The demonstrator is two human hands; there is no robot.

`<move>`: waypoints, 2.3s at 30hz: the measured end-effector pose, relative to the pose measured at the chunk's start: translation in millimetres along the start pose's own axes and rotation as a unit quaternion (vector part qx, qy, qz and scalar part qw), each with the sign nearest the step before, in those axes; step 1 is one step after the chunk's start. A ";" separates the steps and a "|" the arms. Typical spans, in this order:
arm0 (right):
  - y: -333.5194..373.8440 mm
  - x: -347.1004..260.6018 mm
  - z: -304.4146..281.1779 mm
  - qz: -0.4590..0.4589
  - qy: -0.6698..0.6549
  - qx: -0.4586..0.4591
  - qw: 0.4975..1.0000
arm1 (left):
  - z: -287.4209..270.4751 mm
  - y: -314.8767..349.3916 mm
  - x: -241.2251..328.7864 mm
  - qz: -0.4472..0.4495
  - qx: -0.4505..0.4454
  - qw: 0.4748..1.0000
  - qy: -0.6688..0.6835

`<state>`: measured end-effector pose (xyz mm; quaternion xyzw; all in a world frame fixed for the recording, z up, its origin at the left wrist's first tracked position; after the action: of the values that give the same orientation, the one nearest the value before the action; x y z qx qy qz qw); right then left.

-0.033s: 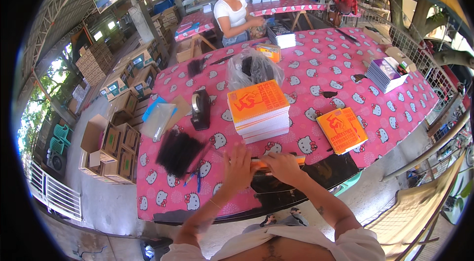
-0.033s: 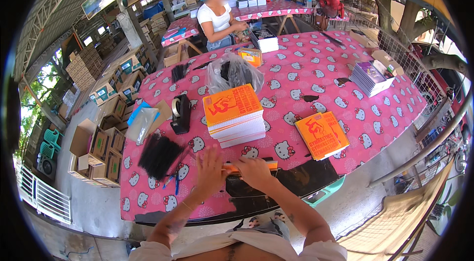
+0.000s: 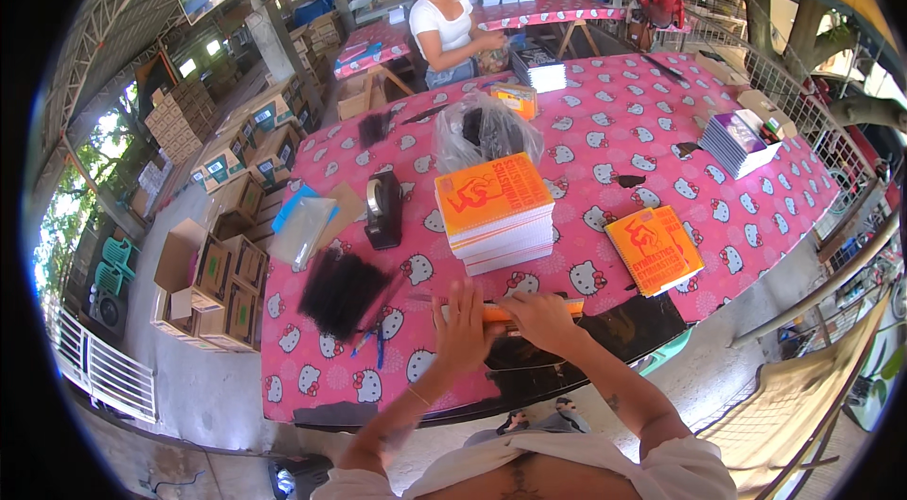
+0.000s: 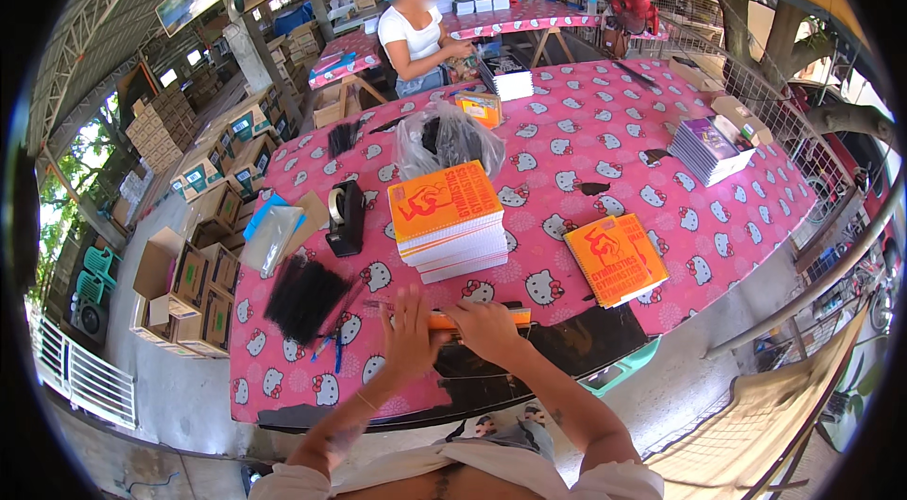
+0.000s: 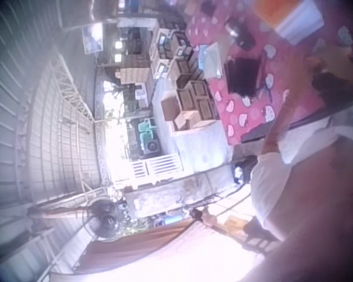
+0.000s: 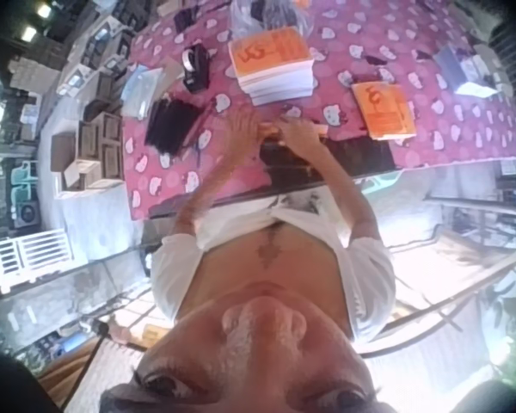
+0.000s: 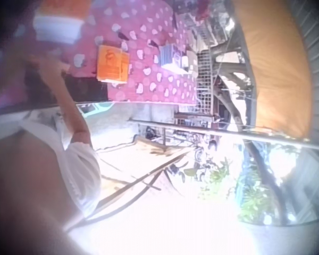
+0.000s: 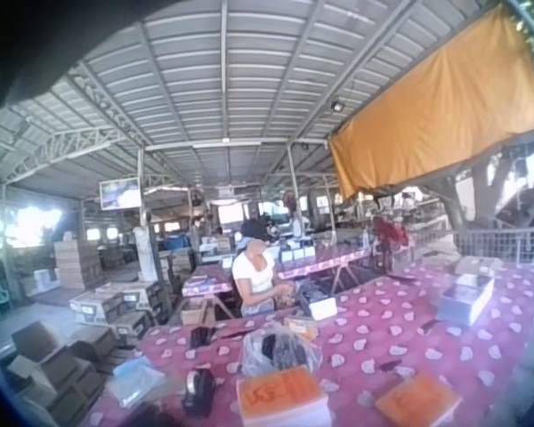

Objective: The person inserts plastic spiral coils into the punched holes of printed books and then trims or secures the ends by hand.

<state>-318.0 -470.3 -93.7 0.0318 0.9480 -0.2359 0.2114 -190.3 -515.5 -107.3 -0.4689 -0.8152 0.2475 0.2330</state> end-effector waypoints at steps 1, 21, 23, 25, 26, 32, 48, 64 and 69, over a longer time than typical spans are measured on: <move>-3.4 0.6 0.9 -0.003 0.001 0.000 1.000 | -0.1 12.4 7.3 -0.034 0.022 0.998 -0.046; 3.2 21.6 -22.6 -0.068 -0.017 0.049 0.996 | 33.5 25.9 18.6 0.063 -0.184 0.978 -0.069; -1.2 19.8 -17.7 -0.046 -0.021 -0.007 0.999 | 23.3 -24.7 -1.7 0.065 -0.074 0.990 -0.103; 3.1 28.8 -17.0 -0.053 -0.011 0.004 0.999 | 11.6 -37.4 7.2 0.078 0.051 0.987 -0.127; 3.4 32.6 -17.5 -0.061 -0.008 0.014 0.998 | 25.4 1.2 23.7 0.103 -0.042 0.989 -0.102; -1.2 35.2 -10.8 -0.050 -0.006 -0.017 0.999 | 8.3 -44.8 22.9 0.048 0.005 0.992 -0.120; 48.6 102.2 3.9 0.241 -0.543 0.003 0.804 | 29.1 -40.9 49.8 0.029 -0.121 0.992 0.000; 58.1 108.7 4.0 0.187 -0.518 -0.017 0.835 | 51.6 -31.0 81.4 0.071 -0.141 0.980 -0.119; 58.9 120.8 4.5 0.145 -0.453 -0.013 0.879 | 62.2 22.0 99.1 0.095 -0.041 0.991 -0.089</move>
<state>-416.6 -424.9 -173.1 0.0554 0.7362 -0.1794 0.6502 -258.9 -430.2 -154.2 -0.5296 -0.7939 0.2755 0.1154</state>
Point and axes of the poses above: each hand's wrist, its own y-axis away from the middle knuckle, its own z-axis out of the palm, x = y × z, the point moved 8 cm from there along -y, towards the middle knuckle, and after that the axes turned 13 degrees about x, right-handed, at the moved point
